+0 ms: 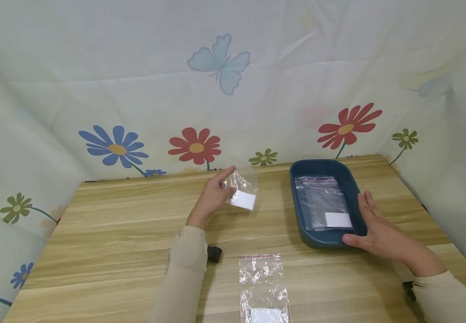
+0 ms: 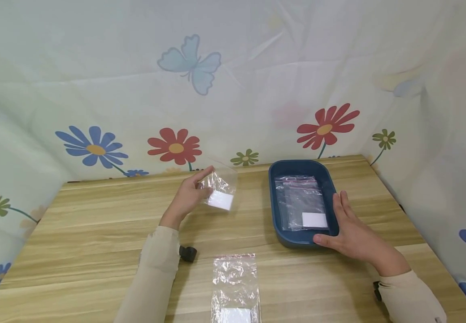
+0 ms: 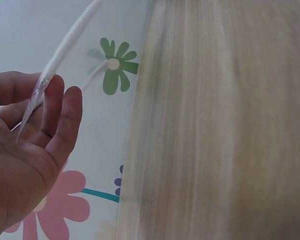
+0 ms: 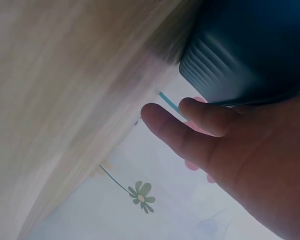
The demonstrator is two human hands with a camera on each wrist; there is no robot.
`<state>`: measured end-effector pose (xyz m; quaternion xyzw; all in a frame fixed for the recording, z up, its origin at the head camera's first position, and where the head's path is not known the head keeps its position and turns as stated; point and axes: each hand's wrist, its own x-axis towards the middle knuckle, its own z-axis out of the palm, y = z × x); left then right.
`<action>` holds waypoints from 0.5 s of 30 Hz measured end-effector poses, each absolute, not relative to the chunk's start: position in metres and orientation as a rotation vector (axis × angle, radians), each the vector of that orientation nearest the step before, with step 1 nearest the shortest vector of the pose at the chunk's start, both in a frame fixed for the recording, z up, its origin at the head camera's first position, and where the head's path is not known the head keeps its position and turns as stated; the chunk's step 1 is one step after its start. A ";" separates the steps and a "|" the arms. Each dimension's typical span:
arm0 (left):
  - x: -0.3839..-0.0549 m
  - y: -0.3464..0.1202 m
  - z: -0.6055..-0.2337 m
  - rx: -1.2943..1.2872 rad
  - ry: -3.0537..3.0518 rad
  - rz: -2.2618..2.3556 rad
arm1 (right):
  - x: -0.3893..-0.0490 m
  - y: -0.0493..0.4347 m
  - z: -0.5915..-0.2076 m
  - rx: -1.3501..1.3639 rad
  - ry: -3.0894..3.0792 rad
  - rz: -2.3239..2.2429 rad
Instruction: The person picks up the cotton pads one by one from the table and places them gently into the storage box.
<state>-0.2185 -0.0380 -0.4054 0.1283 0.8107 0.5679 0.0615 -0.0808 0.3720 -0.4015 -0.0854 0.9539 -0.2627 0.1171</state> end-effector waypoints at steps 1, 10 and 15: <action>-0.218 -0.038 -0.406 0.388 2.454 1.712 | -0.081 0.372 -0.402 -0.254 2.788 -0.781; -0.220 -0.038 -0.408 0.417 2.450 1.688 | -0.081 0.375 -0.403 -0.279 2.771 -0.836; -0.218 -0.035 -0.406 0.444 2.434 1.715 | -0.080 0.375 -0.403 -0.284 2.777 -0.847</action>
